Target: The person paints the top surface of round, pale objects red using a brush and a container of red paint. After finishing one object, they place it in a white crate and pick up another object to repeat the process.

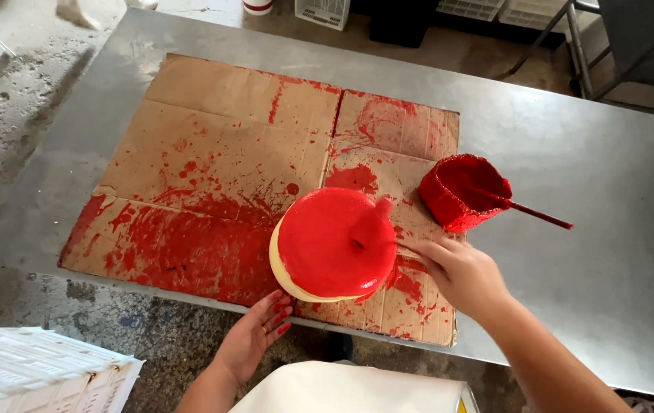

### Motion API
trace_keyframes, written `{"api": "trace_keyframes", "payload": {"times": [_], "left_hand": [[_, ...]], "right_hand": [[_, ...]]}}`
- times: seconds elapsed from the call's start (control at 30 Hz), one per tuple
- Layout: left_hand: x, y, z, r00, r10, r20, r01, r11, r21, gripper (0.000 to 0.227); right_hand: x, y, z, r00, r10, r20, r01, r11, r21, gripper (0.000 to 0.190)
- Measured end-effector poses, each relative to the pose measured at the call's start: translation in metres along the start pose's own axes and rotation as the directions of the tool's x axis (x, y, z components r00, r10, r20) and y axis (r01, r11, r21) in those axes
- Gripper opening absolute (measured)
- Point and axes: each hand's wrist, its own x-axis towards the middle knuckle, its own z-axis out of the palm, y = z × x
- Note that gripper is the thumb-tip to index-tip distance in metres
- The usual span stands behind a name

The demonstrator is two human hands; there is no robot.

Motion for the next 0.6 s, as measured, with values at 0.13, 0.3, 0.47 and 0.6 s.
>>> {"api": "trace_keyframes", "payload": {"times": [0.13,0.3,0.47,0.6], "left_hand": [[-0.012,0.026,0.011,0.999,0.021,-0.028,-0.018,0.996,0.089,0.054],[-0.013,0.055,0.035,0.995,-0.069,-0.077,0.071,0.997,0.032,0.056],[0.001,0.053,0.053,0.999,0.007,-0.048,-0.007,1.0,-0.014,0.076],[-0.011,0.057,0.075,1.0,-0.007,-0.016,0.005,0.996,-0.085,0.085]], "right_hand": [[-0.04,0.017,-0.01,0.931,0.354,0.094,-0.362,0.928,0.088,0.03],[-0.034,0.07,0.1,0.755,0.654,-0.037,-0.41,0.516,0.752,0.021],[0.019,-0.001,0.096,0.562,0.772,0.297,-0.437,-0.028,0.899,0.022],[0.035,-0.011,0.117,0.54,0.693,0.479,-0.365,-0.32,0.874,0.022]]}}
